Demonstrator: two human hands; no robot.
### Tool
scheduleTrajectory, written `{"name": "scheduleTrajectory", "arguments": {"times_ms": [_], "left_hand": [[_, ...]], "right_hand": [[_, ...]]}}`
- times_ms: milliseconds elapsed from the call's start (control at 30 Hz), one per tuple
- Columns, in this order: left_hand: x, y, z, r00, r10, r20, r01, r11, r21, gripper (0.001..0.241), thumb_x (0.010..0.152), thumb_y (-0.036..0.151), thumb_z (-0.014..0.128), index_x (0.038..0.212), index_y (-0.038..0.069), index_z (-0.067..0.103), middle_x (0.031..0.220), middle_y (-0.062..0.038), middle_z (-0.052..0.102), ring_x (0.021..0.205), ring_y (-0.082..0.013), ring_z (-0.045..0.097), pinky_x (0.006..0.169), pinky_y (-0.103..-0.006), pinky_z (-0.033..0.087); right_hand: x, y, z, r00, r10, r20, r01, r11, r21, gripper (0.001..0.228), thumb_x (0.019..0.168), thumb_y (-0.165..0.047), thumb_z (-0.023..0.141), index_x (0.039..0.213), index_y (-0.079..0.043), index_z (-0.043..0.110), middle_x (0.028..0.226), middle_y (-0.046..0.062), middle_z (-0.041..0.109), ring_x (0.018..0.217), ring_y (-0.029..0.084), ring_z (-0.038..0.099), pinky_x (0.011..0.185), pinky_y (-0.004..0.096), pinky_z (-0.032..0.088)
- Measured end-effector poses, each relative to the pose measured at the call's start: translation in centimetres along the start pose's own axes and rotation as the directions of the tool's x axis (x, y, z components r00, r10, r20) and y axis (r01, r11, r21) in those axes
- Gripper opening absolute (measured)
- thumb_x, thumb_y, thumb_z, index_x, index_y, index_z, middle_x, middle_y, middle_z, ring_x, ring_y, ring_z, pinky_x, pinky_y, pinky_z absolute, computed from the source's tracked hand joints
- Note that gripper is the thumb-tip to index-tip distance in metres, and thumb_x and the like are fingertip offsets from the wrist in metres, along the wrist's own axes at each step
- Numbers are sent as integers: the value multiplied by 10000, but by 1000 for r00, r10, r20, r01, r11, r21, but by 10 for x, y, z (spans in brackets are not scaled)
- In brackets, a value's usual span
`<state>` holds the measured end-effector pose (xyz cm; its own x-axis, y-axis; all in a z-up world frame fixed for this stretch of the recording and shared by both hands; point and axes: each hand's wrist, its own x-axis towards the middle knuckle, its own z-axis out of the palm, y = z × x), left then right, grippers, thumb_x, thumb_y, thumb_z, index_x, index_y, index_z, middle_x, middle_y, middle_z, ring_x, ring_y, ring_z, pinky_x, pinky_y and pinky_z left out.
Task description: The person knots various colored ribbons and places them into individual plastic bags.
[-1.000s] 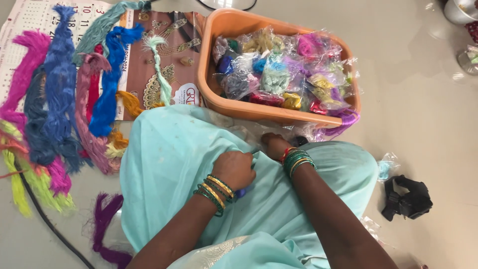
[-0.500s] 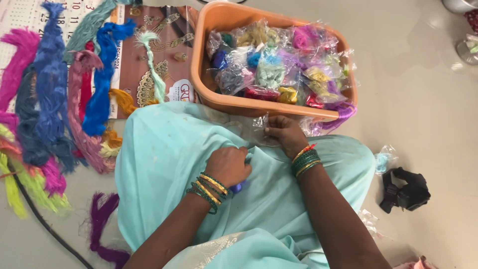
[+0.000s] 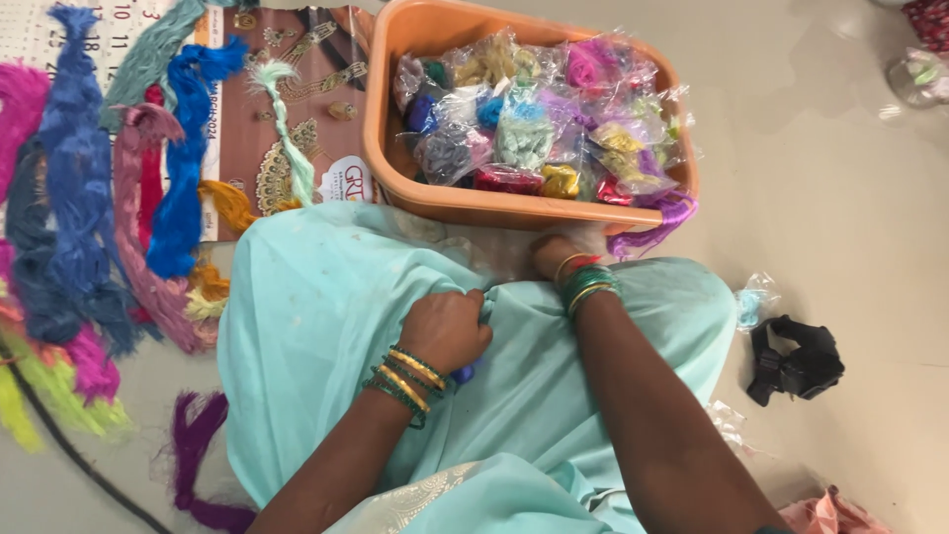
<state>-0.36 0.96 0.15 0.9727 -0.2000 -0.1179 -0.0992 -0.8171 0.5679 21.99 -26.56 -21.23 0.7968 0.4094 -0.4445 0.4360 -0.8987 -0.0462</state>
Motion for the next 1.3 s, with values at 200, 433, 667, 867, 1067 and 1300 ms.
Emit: {"name": "scheduleTrajectory", "arguments": {"times_ms": [200, 433, 667, 867, 1067, 1300], "left_hand": [[0, -3, 7, 999, 34, -28, -34, 999, 29, 264, 774, 253, 644, 936, 47, 674, 829, -181, 709, 815, -384, 686, 727, -528, 537], [-4, 0, 2, 993, 93, -73, -94, 996, -8, 361, 732, 247, 656, 1009, 16, 671, 795, -181, 704, 781, -389, 681, 693, -531, 535], [-4, -2, 7, 995, 65, -76, -65, 998, 1, 294, 749, 240, 647, 965, 43, 684, 814, -180, 707, 791, -390, 683, 719, -530, 535], [-4, -6, 11, 995, 62, -79, -63, 998, -6, 248, 760, 239, 642, 911, 42, 661, 808, -181, 710, 782, -395, 685, 719, -535, 534], [-3, -6, 10, 995, 63, -74, -65, 998, -26, 249, 763, 229, 628, 923, 40, 651, 810, -181, 711, 771, -398, 684, 711, -539, 534], [-1, -9, 12, 997, 64, -49, -66, 997, -29, 268, 766, 247, 634, 933, 37, 647, 805, -185, 710, 770, -397, 682, 713, -539, 529]], "right_hand": [[-103, -126, -95, 993, -98, -64, 117, 856, 504, 465, 830, -210, 644, 1273, -70, 639, 1414, 188, 579, 1226, 374, 590, 1018, 399, 485], [-124, -132, -88, 809, -581, -93, 493, 584, 645, 319, 995, -231, 576, 1235, -38, 660, 1386, 163, 646, 1244, 340, 637, 1047, 368, 466], [-130, -131, -95, 857, -468, -217, 514, 742, 431, 346, 923, -204, 625, 1213, -27, 687, 1321, 190, 694, 1197, 308, 653, 1010, 349, 510], [-132, -140, -103, 953, -268, -140, 260, 491, 832, 425, 878, -134, 589, 1287, -50, 666, 1299, 148, 696, 1088, 263, 646, 900, 342, 528], [-120, -115, -90, 907, 284, -311, -62, 820, 569, 248, 849, -181, 618, 948, -70, 817, 957, 193, 782, 901, 338, 752, 857, 421, 581], [-54, -74, -1, 972, -218, 84, 191, 950, 246, 285, 862, -266, 649, 1019, -74, 788, 1018, 237, 732, 973, 407, 707, 884, 479, 552]]}}
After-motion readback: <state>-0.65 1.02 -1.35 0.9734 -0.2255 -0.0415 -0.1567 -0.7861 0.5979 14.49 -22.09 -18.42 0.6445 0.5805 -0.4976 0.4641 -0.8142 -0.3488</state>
